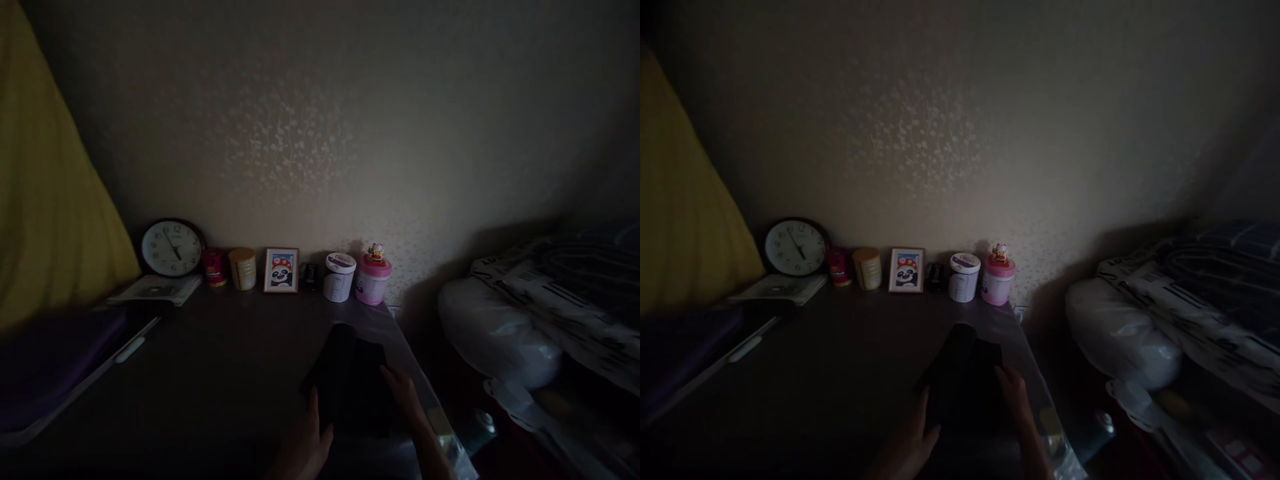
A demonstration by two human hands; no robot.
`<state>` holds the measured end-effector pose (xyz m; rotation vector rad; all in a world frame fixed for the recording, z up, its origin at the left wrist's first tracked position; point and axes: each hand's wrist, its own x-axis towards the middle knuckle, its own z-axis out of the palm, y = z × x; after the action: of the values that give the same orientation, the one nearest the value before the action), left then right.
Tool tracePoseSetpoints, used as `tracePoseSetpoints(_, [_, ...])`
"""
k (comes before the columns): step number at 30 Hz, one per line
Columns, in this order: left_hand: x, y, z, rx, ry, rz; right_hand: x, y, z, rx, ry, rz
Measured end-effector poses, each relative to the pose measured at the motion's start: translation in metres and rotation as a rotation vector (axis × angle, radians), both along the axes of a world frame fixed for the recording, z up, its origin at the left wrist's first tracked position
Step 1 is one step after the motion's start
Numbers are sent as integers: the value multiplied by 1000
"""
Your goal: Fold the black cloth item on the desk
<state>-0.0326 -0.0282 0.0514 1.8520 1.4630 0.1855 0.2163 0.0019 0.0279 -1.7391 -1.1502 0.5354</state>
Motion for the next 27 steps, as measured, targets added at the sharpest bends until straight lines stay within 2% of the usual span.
tracePoseSetpoints(2, [0,0,2,35,39,4,-2,1,6,29,71,11])
tracePoseSetpoints(5, [2,-1,-5,76,51,-4,-12,6,21,72,127,43])
tracePoseSetpoints(10, [4,0,-15,103,75,-44,-44,36,41,110,40,107])
tracePoseSetpoints(13, [5,1,-11,63,105,-35,-64,58,41,80,-27,115])
tracePoseSetpoints(17, [5,0,-5,67,117,-30,-84,78,34,-57,-175,137])
tracePoseSetpoints(22, [8,1,-8,41,131,-33,-99,79,27,-119,-272,151])
tracePoseSetpoints(27, [6,-2,-10,55,127,-9,-109,71,23,-177,-523,238])
